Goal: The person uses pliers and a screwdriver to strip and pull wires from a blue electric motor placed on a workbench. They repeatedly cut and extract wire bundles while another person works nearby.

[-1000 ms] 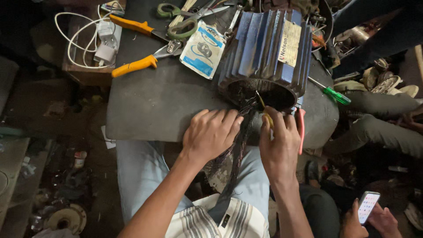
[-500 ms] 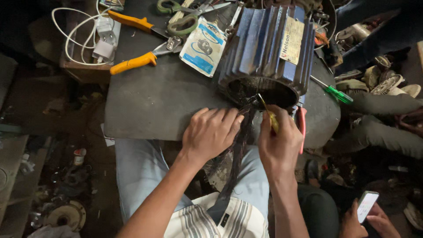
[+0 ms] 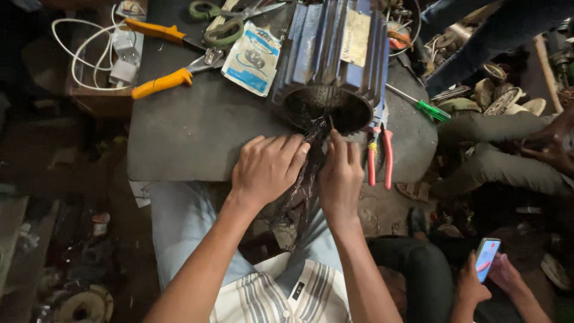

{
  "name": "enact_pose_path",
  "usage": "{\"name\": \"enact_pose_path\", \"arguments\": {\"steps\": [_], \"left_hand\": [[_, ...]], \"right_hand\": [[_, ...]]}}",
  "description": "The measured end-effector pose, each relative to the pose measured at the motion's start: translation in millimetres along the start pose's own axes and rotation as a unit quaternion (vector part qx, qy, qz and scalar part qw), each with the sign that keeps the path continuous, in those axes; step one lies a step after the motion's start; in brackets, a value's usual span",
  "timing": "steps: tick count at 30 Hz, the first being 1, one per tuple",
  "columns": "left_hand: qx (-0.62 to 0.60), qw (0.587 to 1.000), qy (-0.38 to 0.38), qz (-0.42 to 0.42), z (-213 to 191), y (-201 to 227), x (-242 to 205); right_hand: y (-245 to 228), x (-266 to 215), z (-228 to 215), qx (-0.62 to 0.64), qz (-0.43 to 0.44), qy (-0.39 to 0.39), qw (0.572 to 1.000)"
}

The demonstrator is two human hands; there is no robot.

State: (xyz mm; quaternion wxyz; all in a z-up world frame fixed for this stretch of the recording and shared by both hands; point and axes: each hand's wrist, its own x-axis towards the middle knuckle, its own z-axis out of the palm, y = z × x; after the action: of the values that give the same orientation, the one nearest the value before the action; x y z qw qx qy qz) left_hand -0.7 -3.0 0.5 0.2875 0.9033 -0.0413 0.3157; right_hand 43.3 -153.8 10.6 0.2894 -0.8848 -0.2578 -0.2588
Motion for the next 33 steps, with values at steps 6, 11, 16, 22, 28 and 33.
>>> {"name": "enact_pose_path", "arguments": {"steps": [6,11,16,22,28,33], "left_hand": [[-0.002,1.000,0.001,0.003,-0.8,-2.4,0.7],[-0.003,1.000,0.000,-0.001,0.9,-3.3,0.3],[-0.004,1.000,-0.004,0.003,0.8,-3.0,-0.7],[0.002,1.000,-0.015,-0.009,-1.8,-0.7,2.5],[0.001,1.000,-0.008,-0.018,0.0,-1.5,1.9],[-0.008,1.000,-0.009,-0.020,-2.7,2.2,1.9]], "right_hand": [[-2.2,5.3,0.4,0.061,0.040,0.005,0.997],[-8.0,11.9,-17.4,0.064,0.121,-0.017,0.991],[-1.9,16.9,-12.3,0.078,0.097,-0.006,0.992],[13.2,9.1,-0.8,0.135,0.090,-0.011,0.987],[28.8,-6.5,24.5,-0.008,-0.030,0.039,0.999],[22.0,-3.3,18.8,0.048,0.054,0.018,0.997]]}}
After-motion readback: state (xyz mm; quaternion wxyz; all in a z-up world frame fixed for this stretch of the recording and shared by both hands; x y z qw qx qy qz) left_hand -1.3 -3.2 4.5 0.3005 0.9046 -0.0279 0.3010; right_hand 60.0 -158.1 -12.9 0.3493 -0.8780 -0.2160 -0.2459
